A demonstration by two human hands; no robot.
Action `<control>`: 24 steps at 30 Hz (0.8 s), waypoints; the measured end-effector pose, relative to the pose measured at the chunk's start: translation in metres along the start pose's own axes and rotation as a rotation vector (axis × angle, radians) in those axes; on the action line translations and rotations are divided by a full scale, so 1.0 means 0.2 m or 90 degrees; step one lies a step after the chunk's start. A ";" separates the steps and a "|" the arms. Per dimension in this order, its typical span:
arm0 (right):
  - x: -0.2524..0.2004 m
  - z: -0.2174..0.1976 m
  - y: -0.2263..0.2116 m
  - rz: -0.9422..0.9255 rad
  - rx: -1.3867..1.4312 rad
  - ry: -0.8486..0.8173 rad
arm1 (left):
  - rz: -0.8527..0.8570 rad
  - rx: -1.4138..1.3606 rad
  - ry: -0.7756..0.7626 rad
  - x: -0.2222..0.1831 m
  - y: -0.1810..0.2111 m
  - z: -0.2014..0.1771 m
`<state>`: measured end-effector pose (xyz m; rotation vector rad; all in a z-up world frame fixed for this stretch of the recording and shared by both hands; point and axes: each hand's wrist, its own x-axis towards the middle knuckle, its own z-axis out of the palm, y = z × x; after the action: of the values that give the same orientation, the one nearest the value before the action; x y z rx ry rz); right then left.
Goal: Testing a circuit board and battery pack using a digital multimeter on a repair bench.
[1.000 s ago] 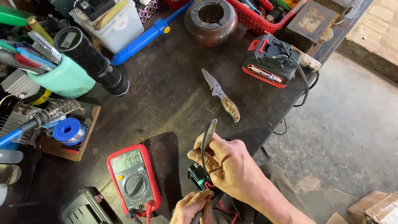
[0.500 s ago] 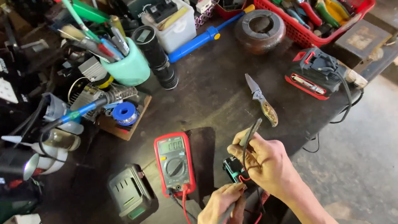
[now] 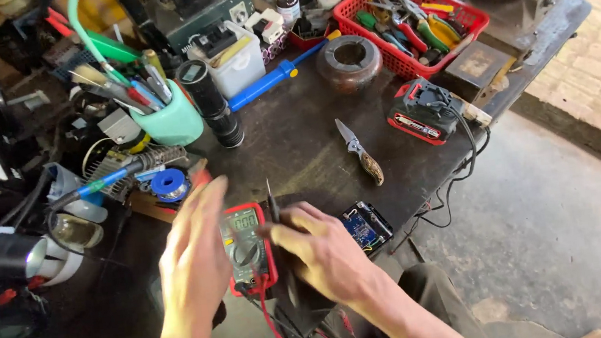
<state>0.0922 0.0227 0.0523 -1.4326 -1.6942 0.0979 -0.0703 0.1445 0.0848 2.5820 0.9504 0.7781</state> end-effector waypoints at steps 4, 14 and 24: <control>0.19 0.03 0.03 -0.062 -0.088 0.093 | 0.011 -0.007 -0.165 0.12 -0.02 0.10; -0.19 -0.31 0.19 0.214 -0.129 0.132 | -0.094 0.044 0.037 -0.27 -0.18 0.21; -0.84 -0.29 0.34 0.380 -0.044 0.300 | -0.033 0.111 0.093 -0.26 -0.13 0.29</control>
<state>0.1717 -0.1203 -0.0463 -1.8063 -0.8679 0.0245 -0.0837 0.1247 0.0050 2.6648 1.1718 0.9168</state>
